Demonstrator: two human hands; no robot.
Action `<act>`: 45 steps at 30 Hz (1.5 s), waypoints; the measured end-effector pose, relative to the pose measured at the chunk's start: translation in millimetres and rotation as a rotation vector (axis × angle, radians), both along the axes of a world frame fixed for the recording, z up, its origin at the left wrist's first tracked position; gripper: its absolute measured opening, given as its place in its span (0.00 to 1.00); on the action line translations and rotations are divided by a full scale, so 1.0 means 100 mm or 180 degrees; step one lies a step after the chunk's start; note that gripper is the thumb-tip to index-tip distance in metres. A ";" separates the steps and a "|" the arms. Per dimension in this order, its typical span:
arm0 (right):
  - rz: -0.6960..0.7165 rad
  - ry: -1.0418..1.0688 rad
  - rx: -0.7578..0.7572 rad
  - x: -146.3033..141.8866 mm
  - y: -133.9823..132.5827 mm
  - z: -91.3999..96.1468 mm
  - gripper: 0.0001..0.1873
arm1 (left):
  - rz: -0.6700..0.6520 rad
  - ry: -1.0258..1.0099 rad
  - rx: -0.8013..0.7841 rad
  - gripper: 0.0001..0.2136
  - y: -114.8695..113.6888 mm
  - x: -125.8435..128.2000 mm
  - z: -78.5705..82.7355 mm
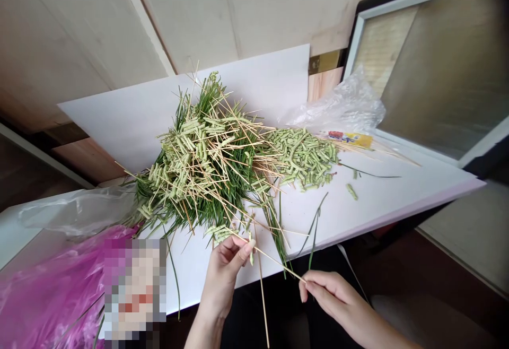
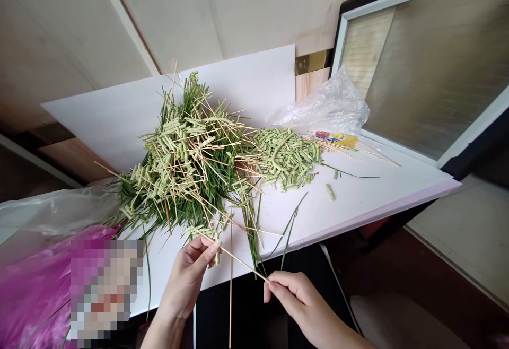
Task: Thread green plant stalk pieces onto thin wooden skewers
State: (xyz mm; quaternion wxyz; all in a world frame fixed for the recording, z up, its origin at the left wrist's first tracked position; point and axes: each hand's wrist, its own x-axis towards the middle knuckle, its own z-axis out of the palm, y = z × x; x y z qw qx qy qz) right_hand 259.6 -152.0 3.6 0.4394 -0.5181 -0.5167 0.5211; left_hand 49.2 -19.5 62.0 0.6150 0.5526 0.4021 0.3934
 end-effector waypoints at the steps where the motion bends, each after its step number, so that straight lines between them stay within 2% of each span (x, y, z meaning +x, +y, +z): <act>1: -0.0125 -0.0297 0.0233 0.00 0.00 0.00 0.27 | 0.0014 -0.0025 -0.0054 0.19 -0.01 0.02 -0.02; 5: -0.0430 -0.1033 0.1203 0.01 -0.01 0.00 0.19 | -0.0125 -0.0060 -0.0257 0.19 -0.08 0.13 -0.08; 7: -0.0452 -0.1164 0.1393 0.03 -0.01 0.02 0.16 | -0.0222 -0.0064 -0.0332 0.18 -0.13 0.18 -0.09; 12: -0.0370 -0.1166 0.1028 0.05 -0.03 0.09 0.19 | -0.0253 -0.0079 -0.0315 0.18 -0.24 0.27 -0.07; 16: -0.0261 -0.0928 0.0659 0.01 -0.04 0.12 0.21 | -0.0699 -0.0108 -0.0437 0.16 -0.33 0.34 -0.06; 19: -0.0207 -0.0707 0.0541 0.00 -0.04 0.12 0.24 | -0.0940 -0.0057 -0.0394 0.15 -0.31 0.32 -0.06; 22: -0.0195 -0.0592 0.0468 -0.01 -0.05 0.07 0.25 | -0.1011 0.0540 0.0152 0.13 -0.15 0.14 -0.04; 24: -0.0197 -0.0561 0.0400 -0.01 -0.05 0.02 0.25 | -0.0710 0.1282 0.0814 0.13 0.00 -0.04 -0.03; 26: -0.0206 -0.0529 0.0363 -0.01 -0.06 -0.04 0.25 | -0.0226 0.2022 0.1475 0.10 0.15 -0.21 -0.05; 29: -0.0172 -0.0534 0.0298 -0.03 -0.05 -0.09 0.26 | 0.0093 0.2738 0.2055 0.08 0.30 -0.38 -0.13; 33: -0.0021 -0.0667 0.0165 -0.05 -0.05 -0.08 0.26 | -0.0085 0.2994 0.2257 0.08 0.37 -0.46 -0.22; 37: 0.0018 -0.0716 0.0130 -0.06 -0.04 -0.09 0.26 | -0.0125 0.3018 0.2411 0.09 0.41 -0.52 -0.23; 41: 0.0062 -0.0675 0.0094 -0.08 -0.04 -0.19 0.28 | -0.0058 0.3074 0.2430 0.08 0.44 -0.59 -0.24; 45: 0.0007 -0.0680 0.0174 -0.10 -0.04 -0.31 0.33 | 0.0067 0.2807 0.2322 0.05 0.44 -0.59 -0.25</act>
